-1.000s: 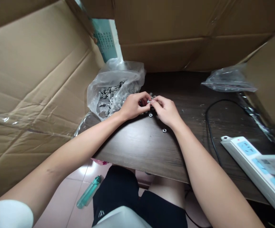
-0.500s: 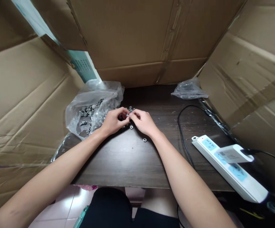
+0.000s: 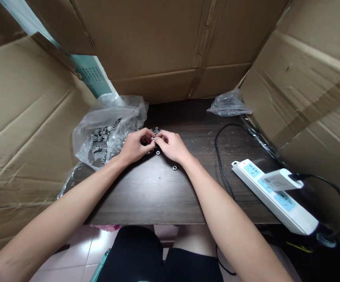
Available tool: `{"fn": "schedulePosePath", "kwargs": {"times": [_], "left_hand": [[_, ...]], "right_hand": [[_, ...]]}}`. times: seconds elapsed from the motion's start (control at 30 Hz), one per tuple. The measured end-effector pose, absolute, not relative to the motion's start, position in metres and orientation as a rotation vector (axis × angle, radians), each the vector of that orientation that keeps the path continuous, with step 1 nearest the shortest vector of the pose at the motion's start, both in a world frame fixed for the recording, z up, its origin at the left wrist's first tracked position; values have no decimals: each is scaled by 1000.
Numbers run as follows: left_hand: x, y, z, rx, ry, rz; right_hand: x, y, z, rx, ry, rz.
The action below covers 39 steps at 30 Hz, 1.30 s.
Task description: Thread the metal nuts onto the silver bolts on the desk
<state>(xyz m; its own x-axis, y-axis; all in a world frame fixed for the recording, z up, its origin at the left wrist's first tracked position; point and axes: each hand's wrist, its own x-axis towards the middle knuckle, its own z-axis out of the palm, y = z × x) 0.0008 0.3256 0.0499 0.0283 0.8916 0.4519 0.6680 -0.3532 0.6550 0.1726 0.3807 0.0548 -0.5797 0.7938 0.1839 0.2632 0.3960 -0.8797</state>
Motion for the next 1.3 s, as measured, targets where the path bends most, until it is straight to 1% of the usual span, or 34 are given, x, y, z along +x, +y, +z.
{"fn": "schedulePosePath", "kwargs": {"times": [0.3, 0.53, 0.73, 0.97, 1.17, 1.3], "left_hand": [[1, 326, 48, 2057, 1612, 1224], [1, 326, 49, 2044, 1608, 1237], [1, 324, 51, 2031, 1611, 1236], [0, 325, 51, 2027, 1617, 1235], [1, 324, 50, 2022, 1608, 1245], [0, 324, 50, 2000, 1618, 1238]], "right_hand": [[174, 380, 57, -879, -2125, 1050], [173, 380, 57, -902, -2086, 1095], [174, 381, 57, -889, -2143, 1016], [172, 382, 53, -901, -2055, 1121], [172, 380, 57, -889, -2117, 1040], [171, 380, 58, -885, -2077, 1089]]}}
